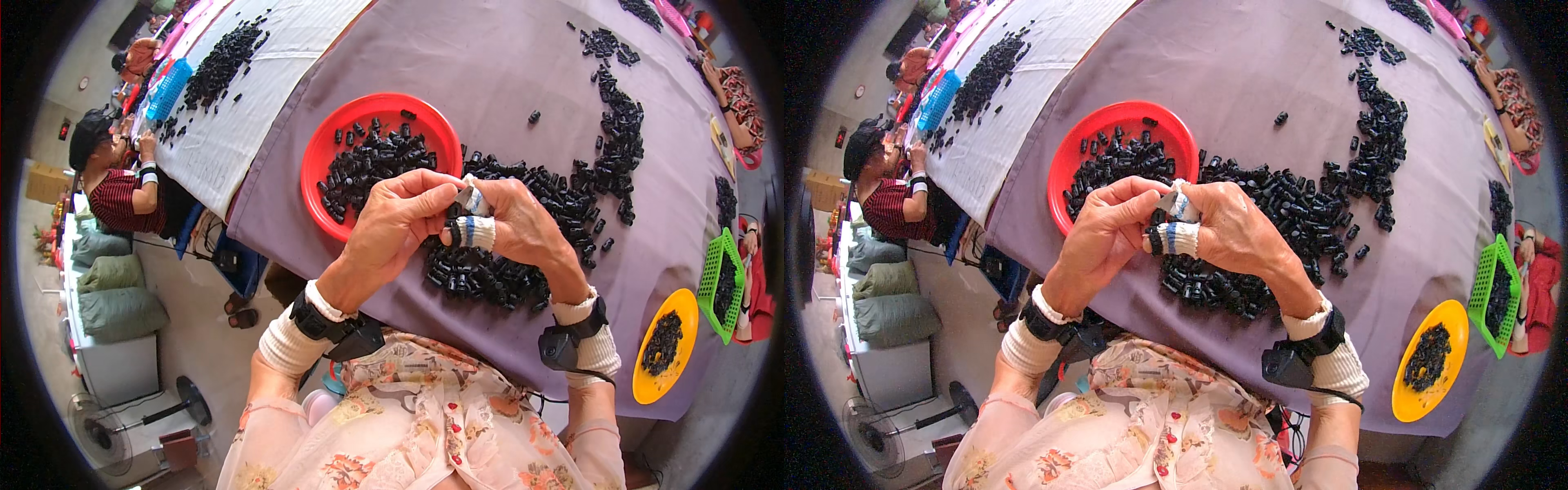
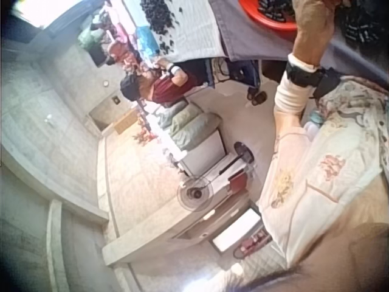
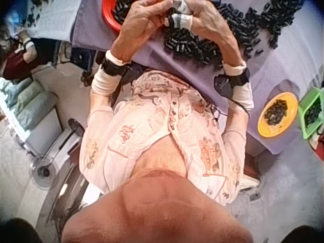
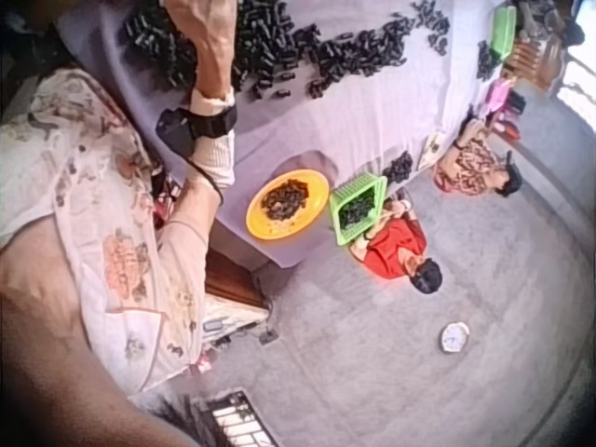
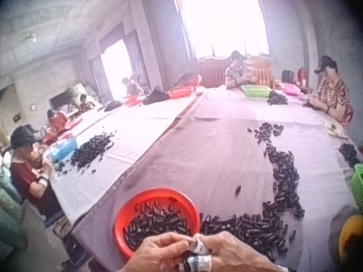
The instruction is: The person assembles cord locks by hand, picking up a spring and a housing from a red plate, inserting the spring into the housing, and then placing the assembled unit onto a pile on the table.
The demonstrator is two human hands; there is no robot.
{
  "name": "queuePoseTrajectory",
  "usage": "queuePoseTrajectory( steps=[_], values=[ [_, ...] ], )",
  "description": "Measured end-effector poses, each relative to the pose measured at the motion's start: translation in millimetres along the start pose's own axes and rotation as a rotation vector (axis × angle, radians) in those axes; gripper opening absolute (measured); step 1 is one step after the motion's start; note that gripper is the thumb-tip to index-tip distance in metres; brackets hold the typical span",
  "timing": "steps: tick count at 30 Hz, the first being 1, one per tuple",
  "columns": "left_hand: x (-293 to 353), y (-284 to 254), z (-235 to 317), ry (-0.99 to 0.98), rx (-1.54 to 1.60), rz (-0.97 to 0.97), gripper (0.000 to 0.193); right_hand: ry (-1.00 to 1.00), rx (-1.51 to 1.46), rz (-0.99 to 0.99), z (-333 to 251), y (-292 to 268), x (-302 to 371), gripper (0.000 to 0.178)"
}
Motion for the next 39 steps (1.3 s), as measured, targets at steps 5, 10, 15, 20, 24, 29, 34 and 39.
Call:
queuePoseTrajectory(
  steps=[5,10,15,20,24,29,34,39],
  values=[
    [-3,2,2,0.029,-0.049,0.023,0.014,0.062,-0.010,-0.016,2,1,3,0.039],
    [-4,7,4,0.012,0.076,-0.016,0.016,-0.007,-0.091,0.017,-9,-6,4,0.039],
    [-3,8,-1,-0.014,0.186,-0.028,0.019,0.032,-0.183,0.016,1,-8,0,0.040],
    [-2,8,-1,-0.018,0.197,-0.050,0.018,0.046,-0.108,-0.024,-7,-11,-1,0.041],
    [-2,9,0,-0.016,0.185,-0.047,0.018,0.058,0.010,-0.033,-13,-15,-1,0.042],
    [-1,8,2,-0.014,0.117,-0.044,0.017,0.063,0.038,-0.052,-15,-15,-3,0.042],
    [-1,7,2,-0.013,0.116,-0.067,0.017,0.062,0.023,-0.057,-17,-13,-3,0.042],
    [-2,6,0,-0.006,0.113,-0.056,0.017,0.078,0.087,-0.028,-10,-13,-2,0.042]
  ],
)
Point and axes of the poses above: each hand's wrist, its own x-axis away from the middle knuckle, its own y-axis out of the palm, z = x × y, the point moved 5 cm from there along -x, towards the middle knuckle, and after that the axes turned 10 degrees about y, right-handed, at the moved point
